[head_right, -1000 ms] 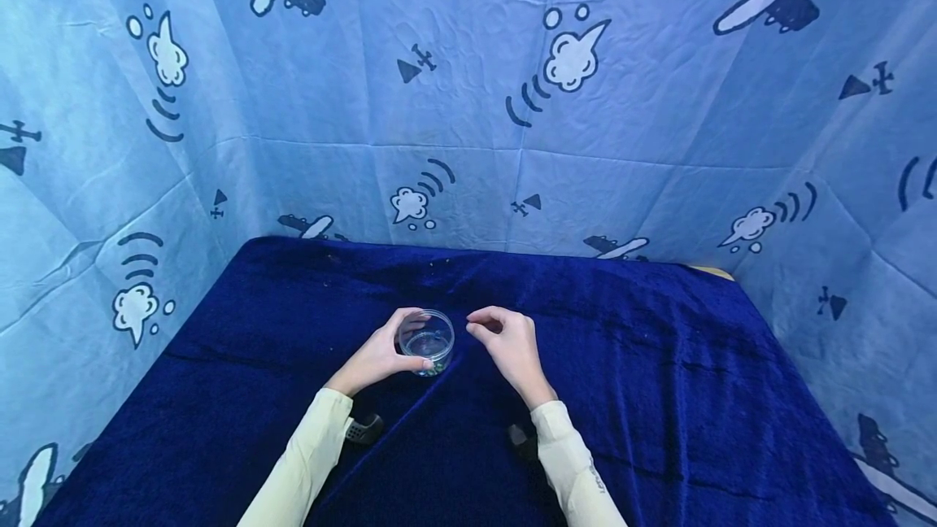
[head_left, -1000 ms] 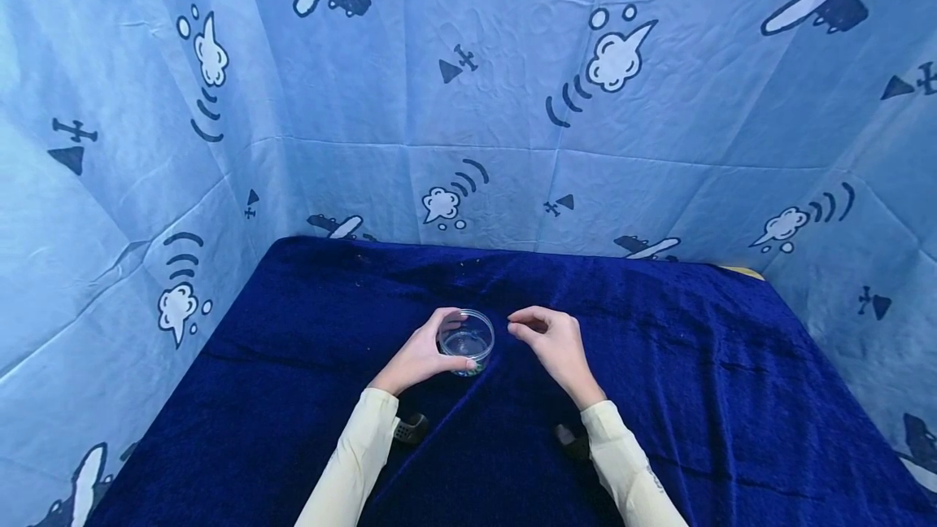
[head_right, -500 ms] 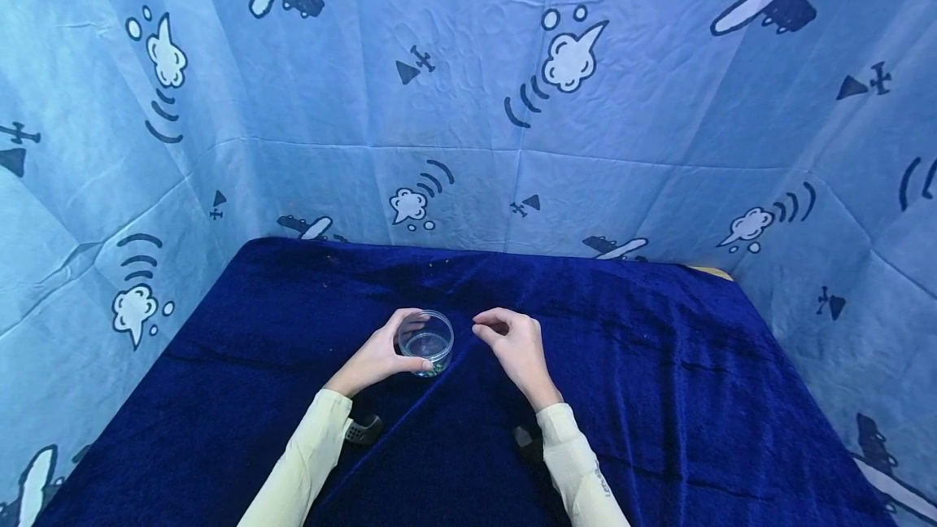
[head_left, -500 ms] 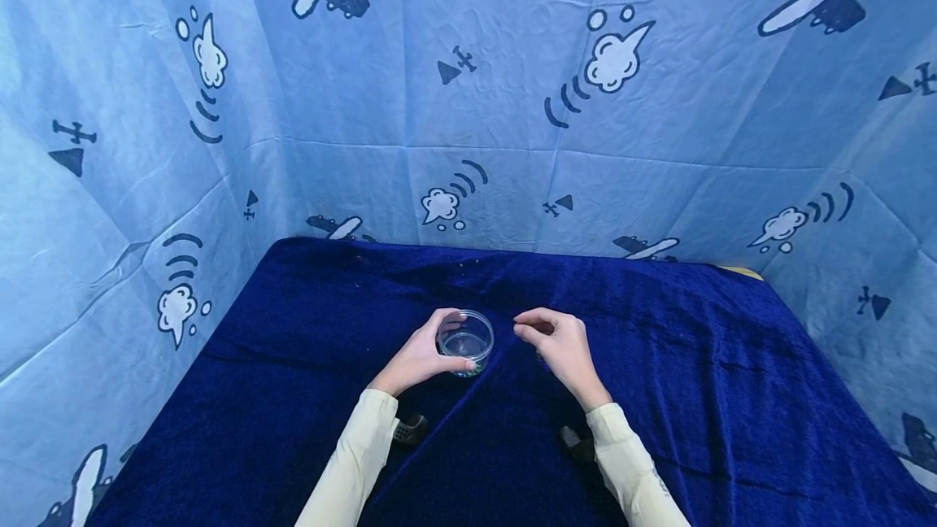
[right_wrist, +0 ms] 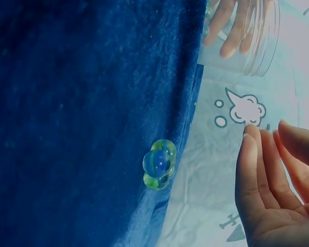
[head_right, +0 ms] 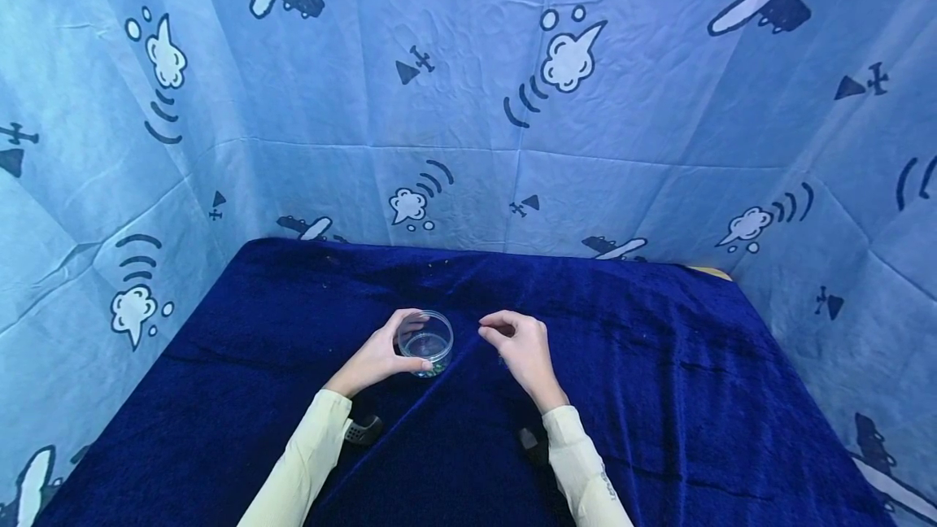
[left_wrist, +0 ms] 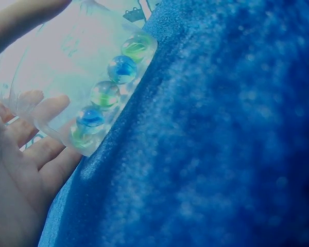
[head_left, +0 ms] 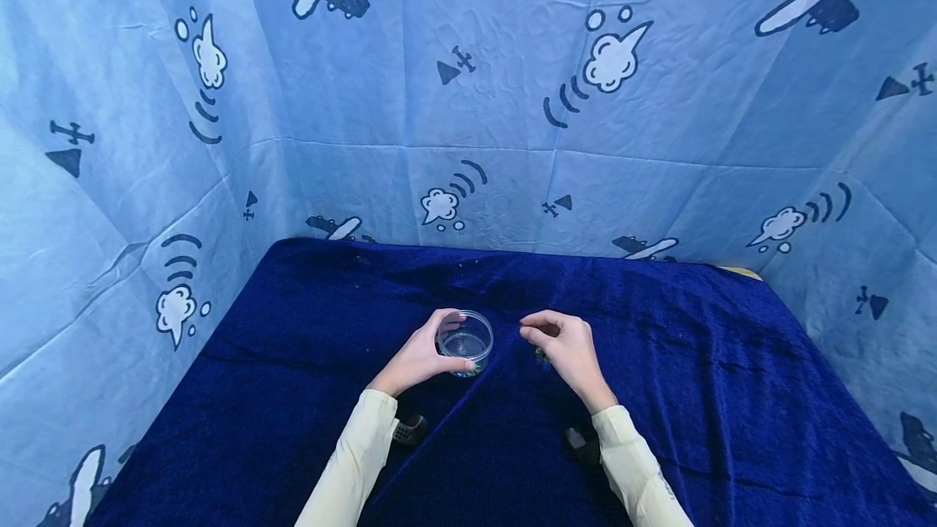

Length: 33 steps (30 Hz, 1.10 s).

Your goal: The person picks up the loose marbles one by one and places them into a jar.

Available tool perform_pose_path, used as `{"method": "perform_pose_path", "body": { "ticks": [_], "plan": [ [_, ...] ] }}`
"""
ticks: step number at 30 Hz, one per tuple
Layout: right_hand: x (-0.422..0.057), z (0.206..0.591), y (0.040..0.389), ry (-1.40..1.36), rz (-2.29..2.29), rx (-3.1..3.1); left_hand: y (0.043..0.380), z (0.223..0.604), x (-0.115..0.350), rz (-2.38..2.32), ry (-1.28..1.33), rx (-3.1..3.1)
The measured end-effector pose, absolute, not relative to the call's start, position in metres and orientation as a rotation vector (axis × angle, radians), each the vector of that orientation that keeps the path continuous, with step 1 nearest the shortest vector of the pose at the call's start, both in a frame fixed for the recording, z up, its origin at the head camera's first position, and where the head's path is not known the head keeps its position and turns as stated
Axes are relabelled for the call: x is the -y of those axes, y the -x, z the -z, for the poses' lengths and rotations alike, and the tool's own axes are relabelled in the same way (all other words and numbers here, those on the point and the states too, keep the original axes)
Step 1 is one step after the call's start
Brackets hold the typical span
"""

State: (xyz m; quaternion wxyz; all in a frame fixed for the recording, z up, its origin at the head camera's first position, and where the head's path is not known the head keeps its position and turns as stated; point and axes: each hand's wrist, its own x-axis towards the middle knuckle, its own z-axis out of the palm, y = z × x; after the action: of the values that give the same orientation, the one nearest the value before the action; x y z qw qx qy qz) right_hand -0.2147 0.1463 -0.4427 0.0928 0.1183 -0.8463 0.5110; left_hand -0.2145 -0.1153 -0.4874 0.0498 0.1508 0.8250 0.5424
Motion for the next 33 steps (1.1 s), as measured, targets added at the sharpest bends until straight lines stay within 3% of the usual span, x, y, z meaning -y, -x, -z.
{"method": "perform_pose_path", "body": {
  "ticks": [33],
  "plan": [
    [-0.174, 0.450, 0.216, -0.279, -1.379, 2.690, 0.215, 0.487, 0.116, -1.652, -0.482, -2.522]
  ]
}}
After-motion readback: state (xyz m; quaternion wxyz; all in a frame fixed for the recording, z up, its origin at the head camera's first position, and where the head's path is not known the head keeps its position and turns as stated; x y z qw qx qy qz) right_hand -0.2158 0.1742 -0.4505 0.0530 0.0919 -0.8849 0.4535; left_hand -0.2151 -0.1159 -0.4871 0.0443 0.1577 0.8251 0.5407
